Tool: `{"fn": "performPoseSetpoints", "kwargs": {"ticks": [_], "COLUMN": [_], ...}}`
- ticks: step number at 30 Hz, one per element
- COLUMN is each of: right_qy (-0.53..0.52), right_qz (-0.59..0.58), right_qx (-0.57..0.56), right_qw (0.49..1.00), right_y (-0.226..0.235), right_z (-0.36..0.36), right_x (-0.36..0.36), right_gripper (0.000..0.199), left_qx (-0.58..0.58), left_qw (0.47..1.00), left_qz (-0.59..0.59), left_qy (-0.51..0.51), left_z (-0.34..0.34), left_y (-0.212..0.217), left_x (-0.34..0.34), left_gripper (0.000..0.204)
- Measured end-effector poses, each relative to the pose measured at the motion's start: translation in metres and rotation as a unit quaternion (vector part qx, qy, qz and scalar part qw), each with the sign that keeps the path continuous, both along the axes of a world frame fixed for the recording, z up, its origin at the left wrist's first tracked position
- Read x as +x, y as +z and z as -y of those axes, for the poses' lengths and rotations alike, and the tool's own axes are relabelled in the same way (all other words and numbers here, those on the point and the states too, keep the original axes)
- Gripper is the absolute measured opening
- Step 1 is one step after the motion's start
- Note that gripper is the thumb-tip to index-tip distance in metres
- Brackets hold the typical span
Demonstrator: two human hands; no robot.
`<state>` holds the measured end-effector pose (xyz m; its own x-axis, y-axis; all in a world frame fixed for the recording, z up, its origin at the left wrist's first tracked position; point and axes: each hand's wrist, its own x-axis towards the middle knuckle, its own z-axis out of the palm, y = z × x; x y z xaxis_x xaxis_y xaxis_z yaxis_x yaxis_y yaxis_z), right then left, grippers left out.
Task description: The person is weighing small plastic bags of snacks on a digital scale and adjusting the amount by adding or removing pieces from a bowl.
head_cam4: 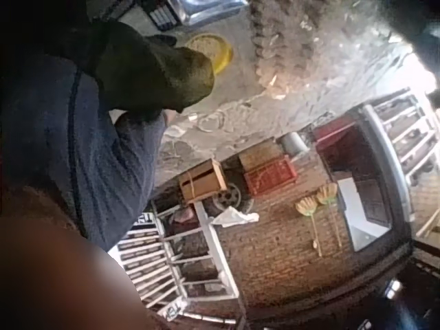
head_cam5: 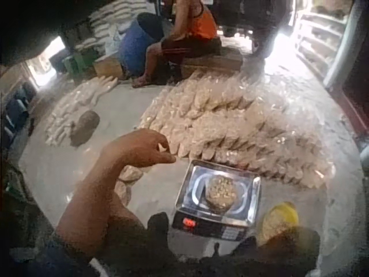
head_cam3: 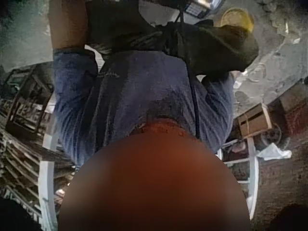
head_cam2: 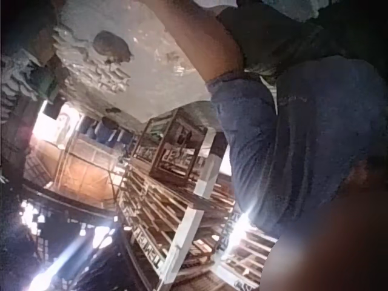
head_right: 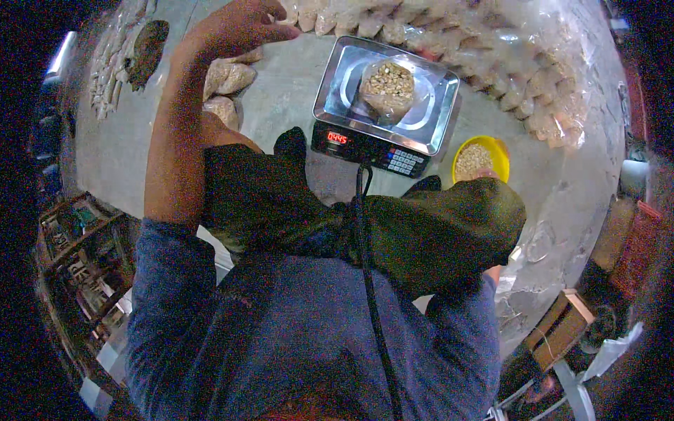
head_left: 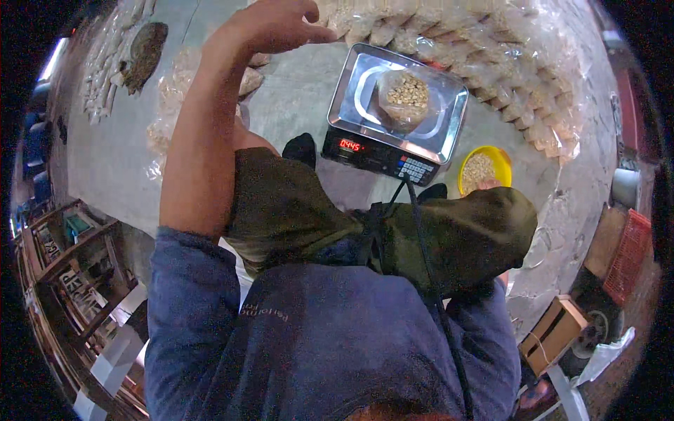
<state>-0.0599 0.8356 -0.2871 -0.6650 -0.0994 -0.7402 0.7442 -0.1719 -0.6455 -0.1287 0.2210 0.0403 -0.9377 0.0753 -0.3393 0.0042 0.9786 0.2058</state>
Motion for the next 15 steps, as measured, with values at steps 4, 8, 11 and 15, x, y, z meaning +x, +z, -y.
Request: {"fn": "performPoseSetpoints", "kwargs": {"ticks": [4,8,11,15], "right_qy": [0.186,0.19,0.355,0.52], "right_qz": [-0.124,-0.179,-0.256,-0.402], "right_qx": [-0.041,0.13,0.208,0.313], "right_qw": [0.974,0.957,0.875,0.686], "right_y": [0.088,0.212,0.275,0.284], "right_z": [0.022,0.125,0.193,0.287], "right_x": [-0.047,-0.095,-0.129,-0.141], "right_gripper": [0.017,0.019,0.025,0.024], "left_qx": [0.009,0.01,0.037,0.022], "left_qw": [1.0,1.0,0.996,0.997], "left_qz": [0.03,-0.002,-0.064,-0.059], "left_qy": [-0.001,-0.025,-0.04,-0.039], "left_z": [-0.006,0.004,0.01,0.012], "left_y": [0.01,-0.005,-0.02,-0.02], "left_x": [0.0,-0.002,-0.007,-0.004], "left_gripper": [0.055,0.052,0.057,0.053]}}
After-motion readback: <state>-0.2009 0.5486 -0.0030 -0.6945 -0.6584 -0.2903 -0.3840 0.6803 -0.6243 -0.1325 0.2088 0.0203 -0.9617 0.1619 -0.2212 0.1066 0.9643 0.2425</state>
